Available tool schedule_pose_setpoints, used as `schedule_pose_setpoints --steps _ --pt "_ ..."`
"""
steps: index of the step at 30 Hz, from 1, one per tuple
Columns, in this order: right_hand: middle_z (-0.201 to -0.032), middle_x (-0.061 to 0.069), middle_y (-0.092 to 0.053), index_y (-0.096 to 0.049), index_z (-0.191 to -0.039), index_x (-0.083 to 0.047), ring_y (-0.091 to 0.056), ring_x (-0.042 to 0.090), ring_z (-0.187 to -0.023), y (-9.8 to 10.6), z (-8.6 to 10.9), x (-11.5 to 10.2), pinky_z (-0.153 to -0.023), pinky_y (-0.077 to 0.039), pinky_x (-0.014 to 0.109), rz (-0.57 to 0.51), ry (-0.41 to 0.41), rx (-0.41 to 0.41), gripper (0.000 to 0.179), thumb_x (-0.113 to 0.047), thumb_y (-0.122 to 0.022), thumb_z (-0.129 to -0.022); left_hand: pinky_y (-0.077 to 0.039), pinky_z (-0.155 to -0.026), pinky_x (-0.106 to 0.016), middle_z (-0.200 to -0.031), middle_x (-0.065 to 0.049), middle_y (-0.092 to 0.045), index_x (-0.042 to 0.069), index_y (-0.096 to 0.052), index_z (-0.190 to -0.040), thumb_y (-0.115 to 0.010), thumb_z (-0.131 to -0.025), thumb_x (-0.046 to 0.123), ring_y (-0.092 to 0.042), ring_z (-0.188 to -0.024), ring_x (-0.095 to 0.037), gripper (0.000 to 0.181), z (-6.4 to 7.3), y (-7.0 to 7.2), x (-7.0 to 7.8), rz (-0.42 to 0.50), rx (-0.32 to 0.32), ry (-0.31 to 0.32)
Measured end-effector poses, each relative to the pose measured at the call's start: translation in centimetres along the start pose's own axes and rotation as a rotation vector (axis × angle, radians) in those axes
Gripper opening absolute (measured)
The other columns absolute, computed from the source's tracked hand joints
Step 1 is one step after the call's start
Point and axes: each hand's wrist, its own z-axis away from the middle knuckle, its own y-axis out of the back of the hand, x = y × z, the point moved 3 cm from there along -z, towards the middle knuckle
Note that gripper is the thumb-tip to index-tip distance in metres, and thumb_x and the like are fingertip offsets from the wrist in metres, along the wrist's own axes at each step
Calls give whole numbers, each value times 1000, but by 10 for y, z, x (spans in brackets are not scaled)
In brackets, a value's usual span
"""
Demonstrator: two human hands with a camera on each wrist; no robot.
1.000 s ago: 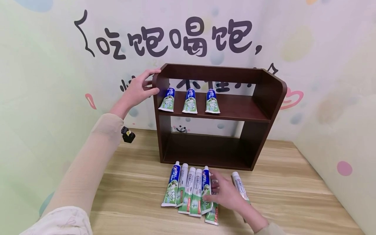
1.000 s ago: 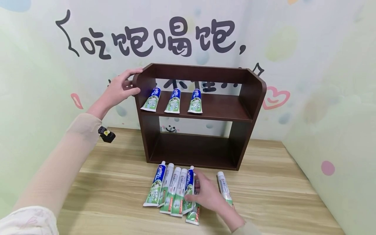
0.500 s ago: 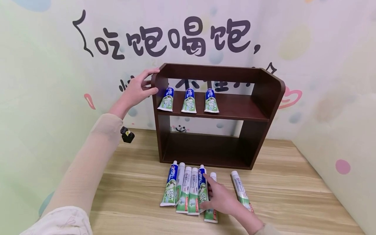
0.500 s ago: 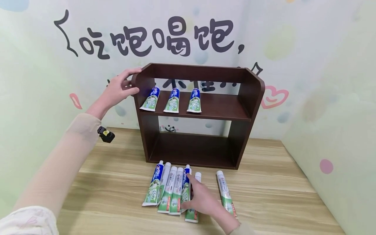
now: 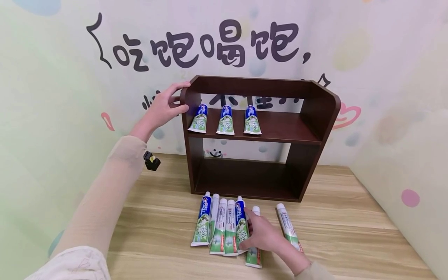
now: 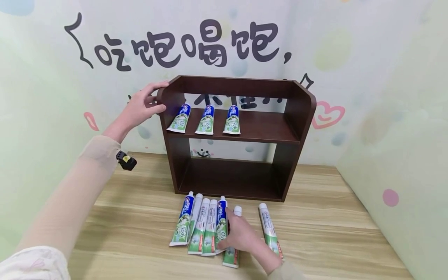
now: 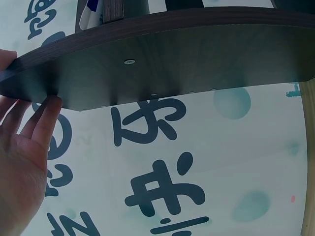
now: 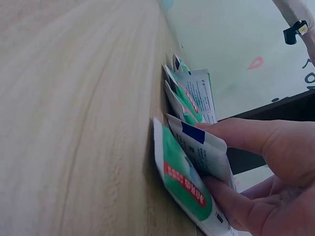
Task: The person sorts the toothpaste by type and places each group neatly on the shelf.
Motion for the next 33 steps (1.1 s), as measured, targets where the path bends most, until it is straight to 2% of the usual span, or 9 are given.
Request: schedule_pose_setpoints --steps 5,11,17,20,27,33 --pt "-100 5 -67 -24 -154 3 -58 14 -85 0 0 0 -72 -53 31 1 -10 -18 115 -25 -90 -64 -51 -105 -47 -160 2 -36 17 -42 -149 -63 -93 10 -57 -129 -39 60 0 0 1 -3 2 1" --pt "-96 4 -63 -24 -154 4 -59 13 -81 -2 1 7 -67 -51 24 -117 6 -16 110 -19 -88 -68 -51 -104 -49 -161 2 -35 17 -41 -149 -63 -93 10 -57 -129 -39 60 -1 0 1 -2 1 2" --pt "-99 10 -66 -24 -153 4 -62 16 -84 1 3 16 -71 -53 25 -324 36 -40 104 -7 -84 -69 -50 -106 -49 -161 2 -35 17 -42 -149 -63 -93 8 -56 -130 -40 60 1 1 2 1 -1 1" --pt "-102 11 -67 -25 -153 2 -63 17 -88 5 2 19 -76 -53 28 -376 28 -58 103 -5 -83 -69 -50 -106 -49 -161 3 -35 17 -41 -149 -62 -94 9 -55 -130 -39 60 1 1 2 11 -3 14" --pt "-103 13 -66 -25 -153 3 -62 18 -90 12 -2 22 -77 -53 27 -398 42 -91 101 -3 -82 -69 -51 -105 -47 -161 3 -35 20 -42 -149 -63 -93 8 -56 -129 -39 61 2 -1 3 23 -3 22" --pt "-104 14 -66 -23 -153 6 -63 18 -90 15 -3 23 -78 -54 26 -444 43 -123 99 -2 -80 -72 -51 -106 -48 -161 2 -35 17 -42 -150 -63 -93 10 -56 -129 -39 61 3 0 4 23 -2 21"
